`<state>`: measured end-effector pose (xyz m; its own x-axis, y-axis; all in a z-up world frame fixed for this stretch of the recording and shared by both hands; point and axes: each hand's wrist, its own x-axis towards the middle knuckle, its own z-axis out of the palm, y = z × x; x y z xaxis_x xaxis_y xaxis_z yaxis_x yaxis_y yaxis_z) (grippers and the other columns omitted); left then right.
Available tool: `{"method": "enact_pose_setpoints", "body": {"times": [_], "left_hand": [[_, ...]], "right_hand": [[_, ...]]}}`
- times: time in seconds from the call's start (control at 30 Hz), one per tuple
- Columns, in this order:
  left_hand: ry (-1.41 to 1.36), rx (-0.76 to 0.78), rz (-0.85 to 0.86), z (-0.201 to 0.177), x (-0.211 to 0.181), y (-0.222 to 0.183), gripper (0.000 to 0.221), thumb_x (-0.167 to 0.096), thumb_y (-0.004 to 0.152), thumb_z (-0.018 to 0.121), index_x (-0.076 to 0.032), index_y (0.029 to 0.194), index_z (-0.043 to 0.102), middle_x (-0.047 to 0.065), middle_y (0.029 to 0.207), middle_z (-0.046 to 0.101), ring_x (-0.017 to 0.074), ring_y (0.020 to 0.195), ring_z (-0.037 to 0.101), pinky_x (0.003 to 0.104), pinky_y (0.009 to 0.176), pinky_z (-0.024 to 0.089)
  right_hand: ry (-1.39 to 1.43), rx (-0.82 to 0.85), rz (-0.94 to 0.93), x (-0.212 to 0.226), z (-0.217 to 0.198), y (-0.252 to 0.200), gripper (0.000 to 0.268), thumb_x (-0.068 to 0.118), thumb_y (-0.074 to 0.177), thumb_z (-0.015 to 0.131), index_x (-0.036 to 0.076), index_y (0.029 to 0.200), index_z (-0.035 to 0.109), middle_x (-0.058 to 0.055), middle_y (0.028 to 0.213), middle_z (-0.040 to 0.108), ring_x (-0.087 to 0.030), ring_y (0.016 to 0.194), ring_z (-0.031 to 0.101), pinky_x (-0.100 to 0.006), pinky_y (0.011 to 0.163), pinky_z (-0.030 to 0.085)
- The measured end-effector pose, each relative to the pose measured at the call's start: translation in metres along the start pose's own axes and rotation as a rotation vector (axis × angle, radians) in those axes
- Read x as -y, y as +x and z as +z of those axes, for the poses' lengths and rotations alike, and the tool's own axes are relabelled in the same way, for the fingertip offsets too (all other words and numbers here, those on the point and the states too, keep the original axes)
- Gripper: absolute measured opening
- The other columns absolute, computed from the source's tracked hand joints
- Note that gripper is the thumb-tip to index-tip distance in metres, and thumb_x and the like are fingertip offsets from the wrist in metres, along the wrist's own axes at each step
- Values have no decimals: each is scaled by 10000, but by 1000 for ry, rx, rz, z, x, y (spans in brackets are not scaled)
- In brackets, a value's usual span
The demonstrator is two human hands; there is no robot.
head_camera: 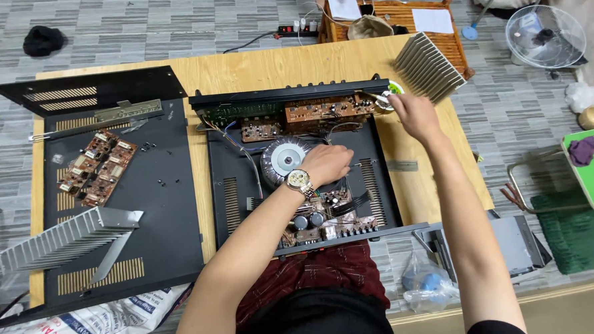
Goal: Repairing and cleaning the internal components of an electronic amplifier using a screwdriver and a brush
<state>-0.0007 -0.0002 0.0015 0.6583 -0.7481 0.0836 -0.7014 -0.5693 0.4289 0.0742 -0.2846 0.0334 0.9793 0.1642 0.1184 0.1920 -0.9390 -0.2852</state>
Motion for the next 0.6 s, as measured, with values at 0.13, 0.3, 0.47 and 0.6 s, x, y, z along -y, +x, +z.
{"method": "enact_pose_setpoints", "body": {"times": [0.13,0.3,0.47,0.6], "left_hand": [[8,6,1,1,0,0,192,-276,891,661,-87,868,636,132,893,714,393,869,726,494,738,575],[28,-5,-7,7,4,3,191,-281,885,668,-91,881,647,128,913,725,385,892,731,489,757,580],[26,3,-13,11,3,3,201,-285,888,668,-85,896,655,131,929,727,382,907,732,491,767,580],[17,19,-11,0,-1,2,190,-270,886,665,-82,872,644,131,904,719,395,888,727,492,755,575]], "right_hand": [[5,-16,60,-23,-7,-13,460,456,1155,465,91,992,691,-250,914,714,-510,987,660,-614,848,511],[-19,25,136,-54,2,-28,561,484,1158,415,52,948,705,-310,896,710,-552,1013,635,-644,889,481],[90,36,213,-68,25,-45,555,525,1146,424,123,947,751,-186,910,750,-475,1016,674,-599,861,515],[146,65,269,-48,24,-37,569,531,1139,412,104,996,760,-195,979,751,-482,1083,655,-613,899,512]]}}
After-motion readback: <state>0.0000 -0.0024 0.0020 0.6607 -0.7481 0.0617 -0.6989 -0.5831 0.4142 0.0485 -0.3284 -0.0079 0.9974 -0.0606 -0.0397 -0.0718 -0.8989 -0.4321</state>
